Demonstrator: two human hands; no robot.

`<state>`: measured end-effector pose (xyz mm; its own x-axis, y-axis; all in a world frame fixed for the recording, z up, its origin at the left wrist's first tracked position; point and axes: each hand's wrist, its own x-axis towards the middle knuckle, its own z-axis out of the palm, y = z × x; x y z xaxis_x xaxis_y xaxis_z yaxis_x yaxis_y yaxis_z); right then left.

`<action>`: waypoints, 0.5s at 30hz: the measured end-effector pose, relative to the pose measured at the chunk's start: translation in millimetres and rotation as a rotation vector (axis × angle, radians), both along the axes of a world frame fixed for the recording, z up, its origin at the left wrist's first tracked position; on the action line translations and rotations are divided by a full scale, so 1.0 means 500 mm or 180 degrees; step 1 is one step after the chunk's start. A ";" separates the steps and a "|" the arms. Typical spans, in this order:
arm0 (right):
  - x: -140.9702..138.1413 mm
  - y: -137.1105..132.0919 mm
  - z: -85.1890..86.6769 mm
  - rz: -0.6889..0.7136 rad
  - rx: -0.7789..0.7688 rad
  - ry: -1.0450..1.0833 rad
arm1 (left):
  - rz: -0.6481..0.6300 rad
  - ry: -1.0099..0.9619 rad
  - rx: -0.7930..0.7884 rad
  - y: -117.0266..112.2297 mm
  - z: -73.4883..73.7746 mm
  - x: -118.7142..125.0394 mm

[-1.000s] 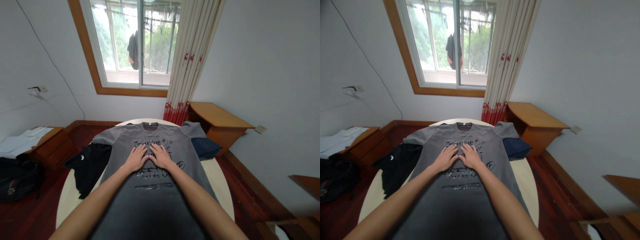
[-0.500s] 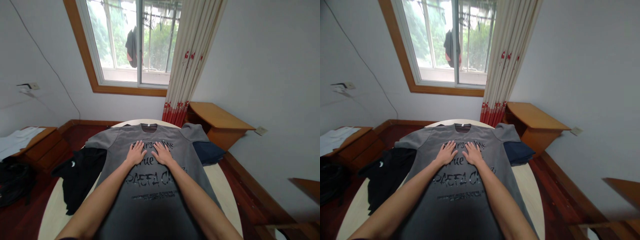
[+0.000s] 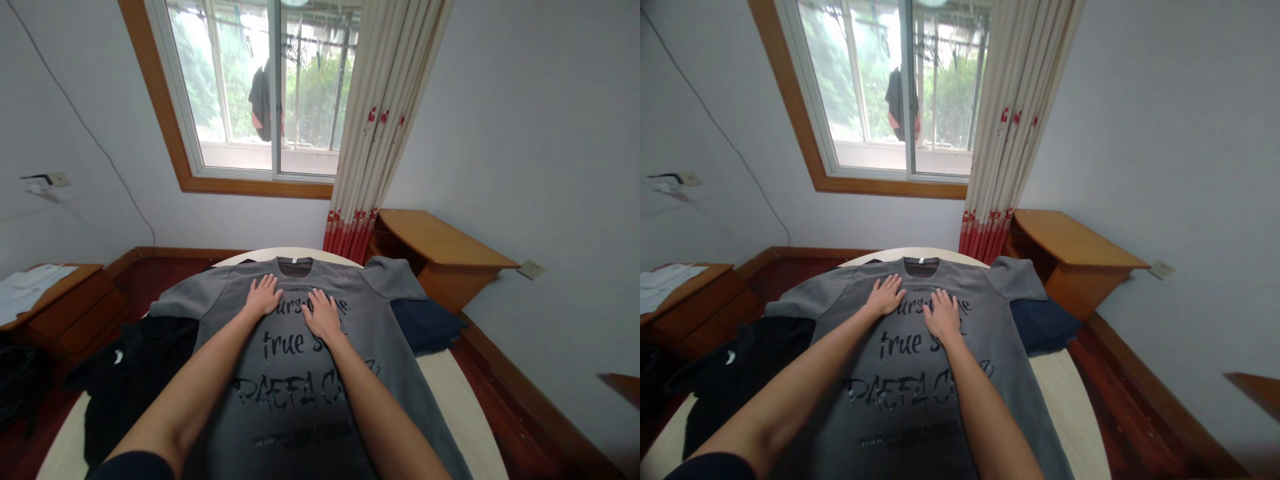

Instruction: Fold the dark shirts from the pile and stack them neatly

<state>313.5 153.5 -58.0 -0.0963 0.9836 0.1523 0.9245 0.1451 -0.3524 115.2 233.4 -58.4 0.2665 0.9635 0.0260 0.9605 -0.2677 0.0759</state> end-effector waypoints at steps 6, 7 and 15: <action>0.039 0.004 -0.003 -0.0282 0.0022 0.0248 | -0.0012 -0.0062 0.0239 0.071 0.005 0.012; 0.039 0.006 -0.003 -0.0238 0.0045 0.0266 | -0.0091 -0.0124 0.0235 0.079 0.002 0.026; 0.053 0.017 -0.010 -0.0673 0.0128 0.0404 | 0.0226 -0.0210 0.0014 0.119 -0.008 0.137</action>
<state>339.9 162.1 -62.9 0.1335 0.9728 0.1894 0.8845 -0.0307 -0.4655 183.8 292.6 -62.7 0.1950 0.9797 0.0455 0.9700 -0.1995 0.1387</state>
